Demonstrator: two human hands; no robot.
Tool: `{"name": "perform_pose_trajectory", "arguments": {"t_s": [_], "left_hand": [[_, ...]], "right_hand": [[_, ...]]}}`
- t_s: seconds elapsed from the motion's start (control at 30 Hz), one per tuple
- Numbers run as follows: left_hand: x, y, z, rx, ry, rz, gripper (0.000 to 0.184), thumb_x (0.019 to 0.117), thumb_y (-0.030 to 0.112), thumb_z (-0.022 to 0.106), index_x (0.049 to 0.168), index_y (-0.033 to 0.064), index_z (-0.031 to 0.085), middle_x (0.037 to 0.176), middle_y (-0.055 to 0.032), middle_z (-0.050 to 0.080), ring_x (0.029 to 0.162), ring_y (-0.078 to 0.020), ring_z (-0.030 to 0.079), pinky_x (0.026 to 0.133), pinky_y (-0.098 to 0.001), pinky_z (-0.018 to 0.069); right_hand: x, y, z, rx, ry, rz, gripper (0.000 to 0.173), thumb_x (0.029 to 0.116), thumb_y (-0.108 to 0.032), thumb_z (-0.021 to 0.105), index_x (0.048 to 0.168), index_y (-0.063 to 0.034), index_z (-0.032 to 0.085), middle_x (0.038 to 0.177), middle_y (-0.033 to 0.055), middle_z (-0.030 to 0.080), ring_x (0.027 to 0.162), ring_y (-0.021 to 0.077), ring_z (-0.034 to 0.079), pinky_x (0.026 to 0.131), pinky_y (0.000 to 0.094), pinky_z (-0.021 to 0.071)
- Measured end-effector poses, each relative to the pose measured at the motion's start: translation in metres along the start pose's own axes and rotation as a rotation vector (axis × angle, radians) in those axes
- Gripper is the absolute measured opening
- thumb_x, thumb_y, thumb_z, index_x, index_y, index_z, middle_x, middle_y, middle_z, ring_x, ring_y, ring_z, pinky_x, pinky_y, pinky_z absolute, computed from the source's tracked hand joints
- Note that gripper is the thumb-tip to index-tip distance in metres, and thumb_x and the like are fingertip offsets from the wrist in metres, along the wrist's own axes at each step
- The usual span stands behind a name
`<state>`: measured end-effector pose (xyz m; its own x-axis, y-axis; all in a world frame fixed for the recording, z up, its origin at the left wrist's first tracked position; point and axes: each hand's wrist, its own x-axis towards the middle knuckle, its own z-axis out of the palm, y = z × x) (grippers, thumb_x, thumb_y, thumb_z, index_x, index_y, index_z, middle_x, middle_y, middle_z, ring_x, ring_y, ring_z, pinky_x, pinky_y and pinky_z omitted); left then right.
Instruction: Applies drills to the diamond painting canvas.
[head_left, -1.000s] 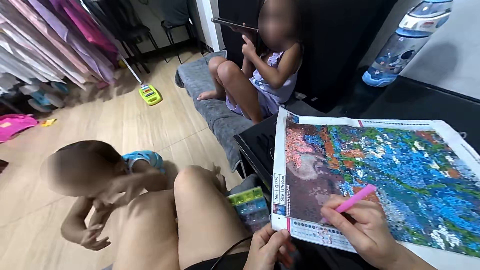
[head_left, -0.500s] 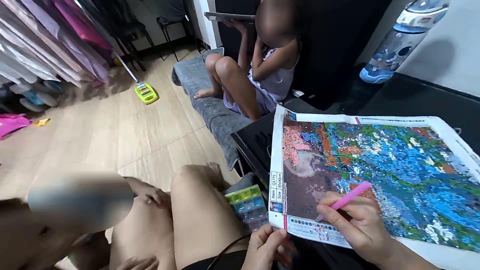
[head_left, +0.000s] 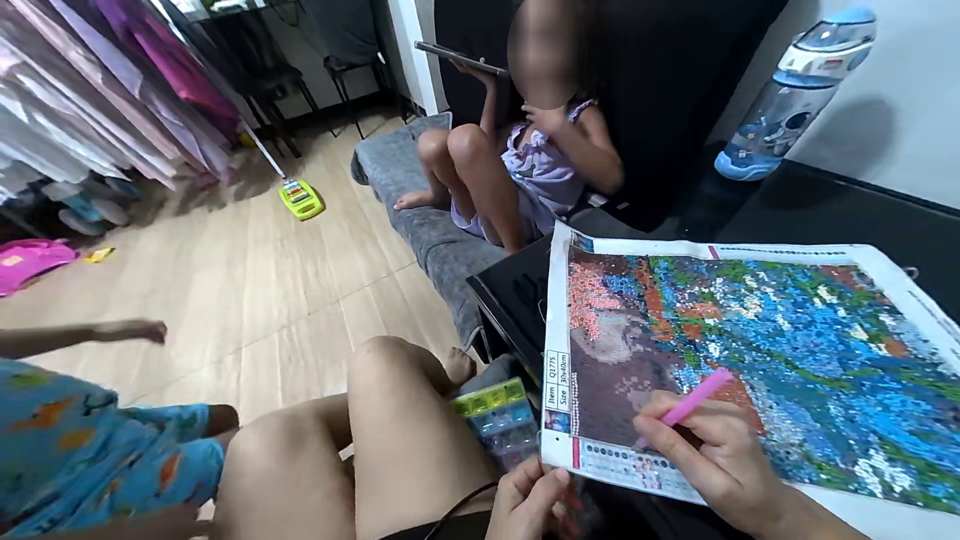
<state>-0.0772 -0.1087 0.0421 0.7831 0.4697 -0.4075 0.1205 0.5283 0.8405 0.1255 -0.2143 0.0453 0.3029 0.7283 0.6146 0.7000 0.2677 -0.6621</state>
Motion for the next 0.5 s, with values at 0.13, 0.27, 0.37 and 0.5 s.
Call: {"name": "perform_pose_trajectory", "arguments": {"t_s": [0.13, 0.27, 0.37, 0.5], "left_hand": [[0.0020, -0.0002, 0.0006, -0.007, -0.008, -0.009, 0.025, 0.1043, 0.007, 0.039, 0.098, 0.0059, 0.063, 0.076, 0.0036, 0.070, 0.065, -0.0043, 0.066, 0.065, -0.0218, 0.0571], [0.0007, -0.0014, 0.0015, -0.022, -0.045, -0.014, 0.023, 0.1033, 0.006, 0.041, 0.099, 0.0065, 0.063, 0.079, 0.0036, 0.071, 0.067, -0.0045, 0.068, 0.067, -0.0223, 0.0579], [0.0003, -0.0019, 0.0019, -0.031, -0.061, -0.032, 0.023, 0.1025, 0.005, 0.041, 0.097, 0.0071, 0.063, 0.081, 0.0029, 0.072, 0.068, -0.0049, 0.068, 0.068, -0.0225, 0.0576], [-0.0001, -0.0059, 0.0008, -0.016, -0.097, -0.037, 0.023, 0.1017, 0.005, 0.041, 0.097, 0.0079, 0.064, 0.082, 0.0039, 0.072, 0.070, -0.0045, 0.068, 0.069, -0.0223, 0.0576]], "right_hand": [[-0.0004, -0.0002, -0.0005, 0.002, 0.001, -0.003, 0.038, 0.1077, -0.028, 0.049, 0.082, -0.0026, 0.061, 0.068, 0.0033, 0.059, 0.063, -0.0048, 0.053, 0.060, 0.0076, 0.0426], [-0.0017, -0.0020, -0.0004, 0.013, 0.022, 0.010, 0.038, 0.1074, -0.029, 0.049, 0.083, -0.0026, 0.061, 0.069, 0.0032, 0.060, 0.064, -0.0051, 0.055, 0.061, 0.0074, 0.0440], [-0.0015, -0.0021, -0.0010, 0.021, 0.037, 0.010, 0.037, 0.1080, -0.029, 0.049, 0.084, -0.0027, 0.061, 0.070, 0.0031, 0.060, 0.064, -0.0051, 0.055, 0.061, 0.0076, 0.0442], [-0.0022, -0.0027, -0.0005, 0.015, 0.038, 0.012, 0.037, 0.1079, -0.029, 0.050, 0.084, -0.0031, 0.062, 0.070, 0.0018, 0.060, 0.065, -0.0059, 0.055, 0.061, 0.0071, 0.0445]]}}
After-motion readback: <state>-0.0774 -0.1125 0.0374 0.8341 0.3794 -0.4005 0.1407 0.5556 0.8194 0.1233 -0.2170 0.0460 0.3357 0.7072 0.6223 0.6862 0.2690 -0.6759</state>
